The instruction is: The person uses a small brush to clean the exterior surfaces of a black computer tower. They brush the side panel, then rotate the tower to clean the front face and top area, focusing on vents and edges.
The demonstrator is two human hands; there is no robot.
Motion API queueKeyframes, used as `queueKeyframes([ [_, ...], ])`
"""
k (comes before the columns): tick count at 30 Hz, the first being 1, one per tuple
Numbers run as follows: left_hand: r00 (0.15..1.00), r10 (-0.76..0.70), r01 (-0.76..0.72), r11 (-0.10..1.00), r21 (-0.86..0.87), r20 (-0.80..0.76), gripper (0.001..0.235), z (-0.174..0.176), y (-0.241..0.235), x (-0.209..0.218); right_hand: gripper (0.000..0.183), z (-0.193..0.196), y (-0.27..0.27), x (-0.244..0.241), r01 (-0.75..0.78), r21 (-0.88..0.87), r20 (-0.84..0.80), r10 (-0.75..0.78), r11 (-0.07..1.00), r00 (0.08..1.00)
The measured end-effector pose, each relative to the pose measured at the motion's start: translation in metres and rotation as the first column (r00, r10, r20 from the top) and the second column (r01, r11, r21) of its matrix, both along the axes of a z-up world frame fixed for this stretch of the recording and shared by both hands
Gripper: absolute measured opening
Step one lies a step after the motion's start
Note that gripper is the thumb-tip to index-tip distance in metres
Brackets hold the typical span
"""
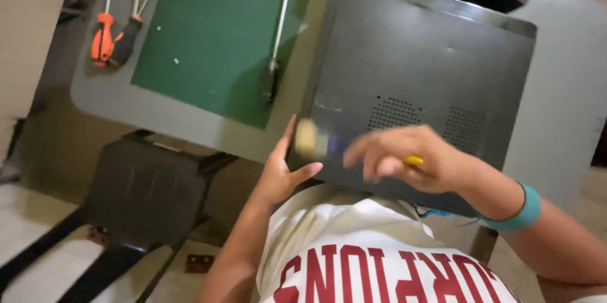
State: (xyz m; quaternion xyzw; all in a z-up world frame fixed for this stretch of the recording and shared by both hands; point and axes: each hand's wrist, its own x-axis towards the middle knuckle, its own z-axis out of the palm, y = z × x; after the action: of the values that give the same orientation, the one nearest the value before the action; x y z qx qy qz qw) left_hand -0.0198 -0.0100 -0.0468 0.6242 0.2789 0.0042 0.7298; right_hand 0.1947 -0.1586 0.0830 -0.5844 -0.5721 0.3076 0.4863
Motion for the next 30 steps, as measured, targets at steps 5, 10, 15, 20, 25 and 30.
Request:
queueKeyframes([
  [5, 0.946, 0.200, -0.217, 0.975, 0.039, 0.253, 0.099, -0.010, -0.022, 0.001, 0.027, -0.019, 0.031, 0.033, 0.007, 0.055, 0.280, -0.022, 0.998, 0.960],
  [10, 0.860, 0.262, -0.318, 0.946, 0.059, 0.437, 0.095, -0.031, -0.029, 0.002, 0.045, -0.001, 0.040, -0.004, -0.222, -0.061, 0.015, 0.223, 0.973, 0.975],
  [15, 0.874, 0.242, -0.280, 0.960, 0.029, 0.420, 0.092, -0.021, -0.028, -0.001, 0.049, -0.014, 0.057, 0.045, -0.136, 0.121, -0.249, 0.163, 0.983, 0.955],
  [20, 0.880, 0.235, -0.256, 0.967, -0.004, 0.412, 0.092, -0.011, -0.027, 0.002, 0.064, -0.010, 0.060, 0.029, 0.015, -0.029, 0.008, -0.014, 0.999, 1.000],
  [25, 0.890, 0.217, -0.229, 0.973, -0.019, 0.401, 0.084, 0.001, -0.025, 0.002, 0.043, -0.059, 0.070, 0.099, 0.224, 0.087, -0.467, -0.159, 0.971, 0.870],
  [30, 0.917, 0.193, -0.206, 0.979, 0.000, 0.349, 0.078, 0.014, -0.023, 0.004, 0.057, -0.050, 0.085, 0.130, 0.484, 0.062, -0.153, -0.471, 0.873, 0.869],
])
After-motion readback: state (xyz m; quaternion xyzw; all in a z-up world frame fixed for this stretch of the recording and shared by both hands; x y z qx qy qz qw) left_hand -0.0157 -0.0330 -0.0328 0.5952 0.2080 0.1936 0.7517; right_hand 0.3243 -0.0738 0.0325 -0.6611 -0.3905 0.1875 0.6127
